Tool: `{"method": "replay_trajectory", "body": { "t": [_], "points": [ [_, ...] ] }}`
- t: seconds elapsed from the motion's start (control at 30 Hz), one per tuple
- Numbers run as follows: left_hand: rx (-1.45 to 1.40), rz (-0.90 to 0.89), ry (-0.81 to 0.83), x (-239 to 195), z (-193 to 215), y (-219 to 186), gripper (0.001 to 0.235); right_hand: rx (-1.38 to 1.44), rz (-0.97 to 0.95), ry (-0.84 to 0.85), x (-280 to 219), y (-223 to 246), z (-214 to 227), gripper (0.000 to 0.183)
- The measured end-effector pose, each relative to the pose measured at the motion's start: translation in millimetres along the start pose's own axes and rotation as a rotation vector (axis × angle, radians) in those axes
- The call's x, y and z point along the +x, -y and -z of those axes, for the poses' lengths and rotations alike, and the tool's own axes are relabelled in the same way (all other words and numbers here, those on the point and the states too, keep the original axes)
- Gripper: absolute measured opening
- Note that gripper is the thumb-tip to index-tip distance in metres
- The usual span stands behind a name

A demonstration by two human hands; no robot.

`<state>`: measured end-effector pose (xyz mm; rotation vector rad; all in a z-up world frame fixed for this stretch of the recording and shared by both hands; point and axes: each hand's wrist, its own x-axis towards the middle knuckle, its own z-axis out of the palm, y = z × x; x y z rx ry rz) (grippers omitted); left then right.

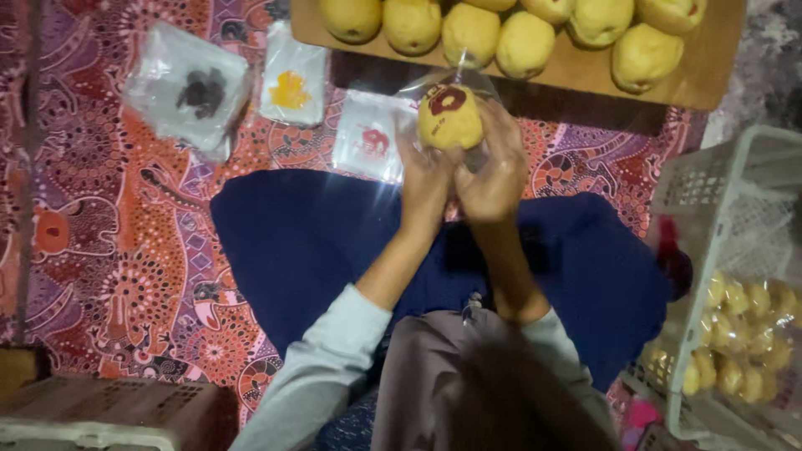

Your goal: The person sits on a patterned floor and repeatedly picks round buns from a wooden tray, places each into a clear plastic bag, seals the bag, and sets it aside. The process is repeated for multiple buns.

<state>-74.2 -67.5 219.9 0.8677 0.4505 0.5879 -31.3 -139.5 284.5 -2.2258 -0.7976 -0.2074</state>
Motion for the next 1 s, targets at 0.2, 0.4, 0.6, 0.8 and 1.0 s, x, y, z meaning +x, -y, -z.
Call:
{"method": "replay_trajectory", "body": {
  "t": [0.2,0.4,0.6,0.8,1.0],
  "points": [
    [1.24,-0.435,0.15,-55.7,35.1,-65.7,0.029,0.152,0.065,-0.016,-23.7,17.0,-10.2,0.07],
    [1.256,-0.915,0.38,-63.9,71.3,-133.7,0.058,0.701,-0.11,0.36,-25.0,27.7,-27.1,0.067],
    [0.962,-0.647,0.013,-110.0,130.4,-161.4,0.005,0.745,-0.382,0.903,-48.5,89.3,-23.3,0.033],
    [0.479,-0.122,-0.411,-127.2,174.6,-155.6,0.012,0.14,0.309,0.653,-74.1,131.8,-34.2,0.01],
    [0.784,-0.213,-0.359,-147.7,241.4,-124.0,0.01,0.453,0.61,0.309,-85.9,148.5,-76.5,0.031]
  ]
}}
